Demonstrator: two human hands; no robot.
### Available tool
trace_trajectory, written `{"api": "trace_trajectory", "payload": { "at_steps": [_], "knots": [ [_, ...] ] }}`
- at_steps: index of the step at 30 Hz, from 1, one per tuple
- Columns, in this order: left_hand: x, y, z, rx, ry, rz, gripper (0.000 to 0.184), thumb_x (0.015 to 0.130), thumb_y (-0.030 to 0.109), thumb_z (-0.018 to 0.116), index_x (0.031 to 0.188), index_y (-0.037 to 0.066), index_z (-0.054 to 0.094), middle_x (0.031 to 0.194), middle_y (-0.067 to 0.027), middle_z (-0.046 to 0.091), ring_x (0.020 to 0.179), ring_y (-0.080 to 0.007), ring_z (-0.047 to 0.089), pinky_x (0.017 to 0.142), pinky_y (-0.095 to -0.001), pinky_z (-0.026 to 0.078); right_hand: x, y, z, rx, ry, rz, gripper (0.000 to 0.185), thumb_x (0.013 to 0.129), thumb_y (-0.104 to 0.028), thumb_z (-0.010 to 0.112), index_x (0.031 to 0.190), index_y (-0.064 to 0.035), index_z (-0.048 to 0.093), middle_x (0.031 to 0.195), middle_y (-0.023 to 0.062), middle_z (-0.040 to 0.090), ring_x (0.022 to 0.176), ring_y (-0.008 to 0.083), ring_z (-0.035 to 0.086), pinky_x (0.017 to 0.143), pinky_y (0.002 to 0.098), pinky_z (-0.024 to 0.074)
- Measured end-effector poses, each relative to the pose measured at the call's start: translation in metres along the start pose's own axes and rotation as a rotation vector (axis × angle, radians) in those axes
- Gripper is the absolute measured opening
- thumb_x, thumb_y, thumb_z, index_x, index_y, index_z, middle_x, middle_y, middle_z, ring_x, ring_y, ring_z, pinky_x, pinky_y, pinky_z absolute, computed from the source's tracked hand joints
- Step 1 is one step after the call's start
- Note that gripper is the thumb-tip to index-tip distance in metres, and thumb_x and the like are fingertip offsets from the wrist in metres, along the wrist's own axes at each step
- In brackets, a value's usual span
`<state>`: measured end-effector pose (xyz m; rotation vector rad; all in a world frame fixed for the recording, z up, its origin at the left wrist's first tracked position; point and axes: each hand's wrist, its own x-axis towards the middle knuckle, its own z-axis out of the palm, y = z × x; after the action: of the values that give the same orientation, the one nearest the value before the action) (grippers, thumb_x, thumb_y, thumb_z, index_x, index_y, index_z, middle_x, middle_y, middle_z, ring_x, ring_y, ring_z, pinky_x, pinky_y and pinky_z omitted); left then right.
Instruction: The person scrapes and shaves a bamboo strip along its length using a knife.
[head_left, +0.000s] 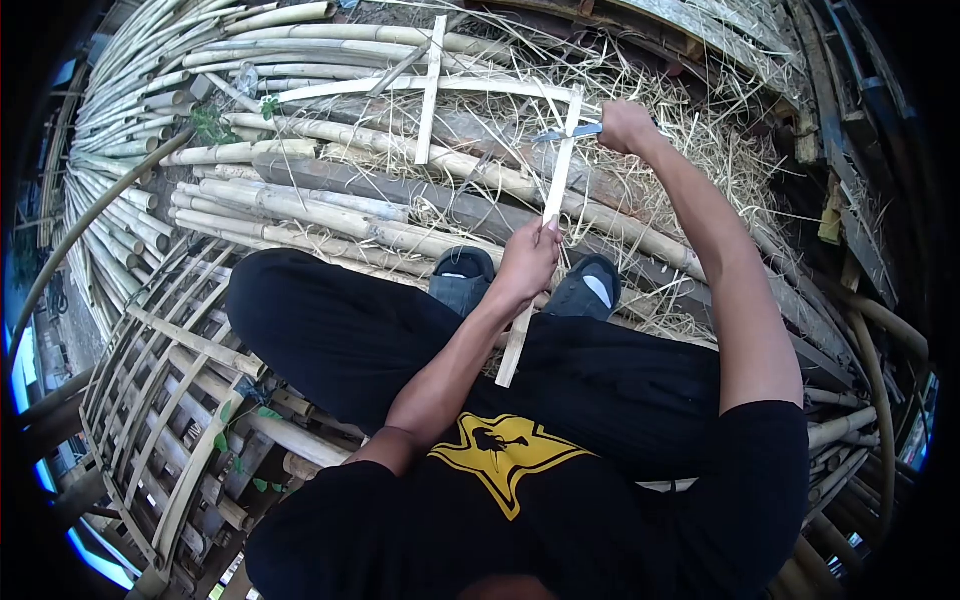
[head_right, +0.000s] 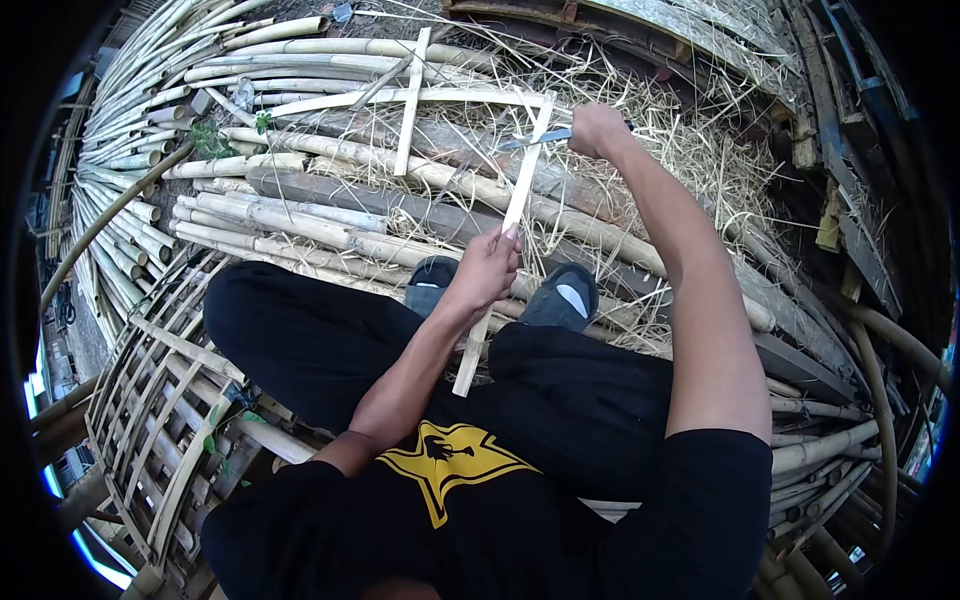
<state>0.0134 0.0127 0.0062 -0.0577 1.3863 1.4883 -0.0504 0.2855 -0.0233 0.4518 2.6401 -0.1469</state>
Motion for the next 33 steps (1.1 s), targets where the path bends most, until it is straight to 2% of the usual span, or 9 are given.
{"api": "trace_trajectory", "payload": {
  "at_steps": [6, 7, 8, 11, 15, 18, 21, 27, 33],
  "knots": [
    [-0.022, 0.01, 0.002, -0.033, -0.046, -0.044, 0.023, 0.102, 0.027, 0.039, 0.088, 0.009, 0.043, 0.057, 0.0071, 0.032, 0.039, -0.0022, 0.025, 0.034, -0.0204, 0.018, 0.01, 0.021, -0.012, -0.077, -0.009, 0.05, 0.029, 0.075, -0.019, 0.054, 0.088, 0.0035, 0.067, 0.094, 0.0225, 0.067, 0.088, 0.0356, 0.066, 0.079, 0.042, 0.0537],
    [-0.029, 0.011, 0.002, -0.043, -0.071, -0.058, 0.023, 0.102, 0.027, 0.039, 0.087, 0.009, 0.043, 0.057, 0.0071, 0.031, 0.039, -0.0022, 0.025, 0.034, -0.0203, 0.018, 0.019, 0.053, -0.017, 0.109, 0.105, 0.381, 0.034, 0.079, -0.02, 0.051, 0.096, 0.0034, 0.068, 0.102, 0.0235, 0.066, 0.095, 0.0366, 0.065, 0.084, 0.0423, 0.0519],
    [-0.034, -0.024, -0.002, 0.444, -0.023, 0.406, 0.023, 0.102, 0.027, 0.04, 0.087, 0.009, 0.042, 0.057, 0.0071, 0.03, 0.04, -0.0022, 0.025, 0.035, -0.0202, 0.019, 0.016, 0.105, -0.027, 0.192, 0.214, 0.587, 0.036, 0.081, -0.021, 0.05, 0.103, 0.0015, 0.067, 0.108, 0.0238, 0.064, 0.102, 0.0371, 0.063, 0.087, 0.0427, 0.0498],
    [-0.055, 0.004, -0.019, -0.028, -0.091, -0.021, 0.023, 0.103, 0.026, 0.038, 0.088, 0.009, 0.042, 0.058, 0.0071, 0.029, 0.04, -0.0018, 0.023, 0.035, -0.0196, 0.018, -0.032, 0.216, -0.058, 0.205, 0.319, 0.832, 0.042, 0.083, -0.03, 0.05, 0.111, -0.0024, 0.065, 0.115, 0.0197, 0.063, 0.107, 0.036, 0.061, 0.088, 0.0449, 0.0483],
    [-0.039, 0.027, -0.027, -0.195, -0.138, 0.01, 0.025, 0.103, 0.03, 0.038, 0.09, 0.01, 0.043, 0.058, 0.0071, 0.028, 0.039, -0.0015, 0.021, 0.033, -0.0189, 0.016, -0.057, 0.239, -0.034, 0.277, 0.458, 0.93, 0.049, 0.079, -0.037, 0.051, 0.11, -0.0016, 0.064, 0.114, 0.0234, 0.062, 0.109, 0.0384, 0.059, 0.09, 0.0463, 0.0465],
    [-0.04, 0.022, -0.02, -0.167, -0.149, -0.007, 0.026, 0.103, 0.031, 0.037, 0.089, 0.01, 0.043, 0.057, 0.0071, 0.028, 0.038, -0.0014, 0.021, 0.033, -0.0189, 0.016, -0.054, 0.217, -0.014, 0.29, 0.431, 0.673, 0.041, 0.078, -0.039, 0.054, 0.088, -0.001, 0.067, 0.098, 0.028, 0.064, 0.099, 0.042, 0.06, 0.085, 0.0455, 0.0465],
    [-0.036, 0.017, -0.021, -0.202, -0.129, -0.009, 0.027, 0.102, 0.033, 0.038, 0.089, 0.01, 0.043, 0.056, 0.0073, 0.027, 0.038, -0.0012, 0.021, 0.032, -0.0188, 0.016, -0.045, 0.148, -0.004, 0.439, 0.389, 0.392, 0.044, 0.082, -0.042, 0.056, 0.071, -0.0001, 0.062, 0.066, 0.0201, 0.062, 0.067, 0.0355, 0.062, 0.066, 0.0437, 0.0448],
    [-0.031, 0.013, -0.019, -0.144, -0.088, 0.03, 0.03, 0.102, 0.036, 0.037, 0.089, 0.01, 0.043, 0.056, 0.0078, 0.027, 0.038, -0.0011, 0.021, 0.032, -0.019, 0.016, -0.063, -0.008, -0.025, 0.366, 0.094, -0.056, 0.03, 0.078, -0.025, 0.058, 0.074, 0.0046, 0.065, 0.069, 0.0249, 0.063, 0.063, 0.0367, 0.063, 0.067, 0.0463, 0.05],
    [-0.037, 0.024, -0.014, -0.169, -0.17, -0.016, 0.03, 0.102, 0.036, 0.037, 0.086, 0.011, 0.041, 0.055, 0.0072, 0.025, 0.036, -0.0018, 0.019, 0.032, -0.0194, 0.014, -0.059, -0.029, -0.027, 0.311, 0.067, -0.042, 0.024, 0.07, -0.014, 0.055, 0.072, 0.0085, 0.063, 0.071, 0.026, 0.064, 0.069, 0.0399, 0.065, 0.068, 0.0467, 0.0526]
  ]
}}
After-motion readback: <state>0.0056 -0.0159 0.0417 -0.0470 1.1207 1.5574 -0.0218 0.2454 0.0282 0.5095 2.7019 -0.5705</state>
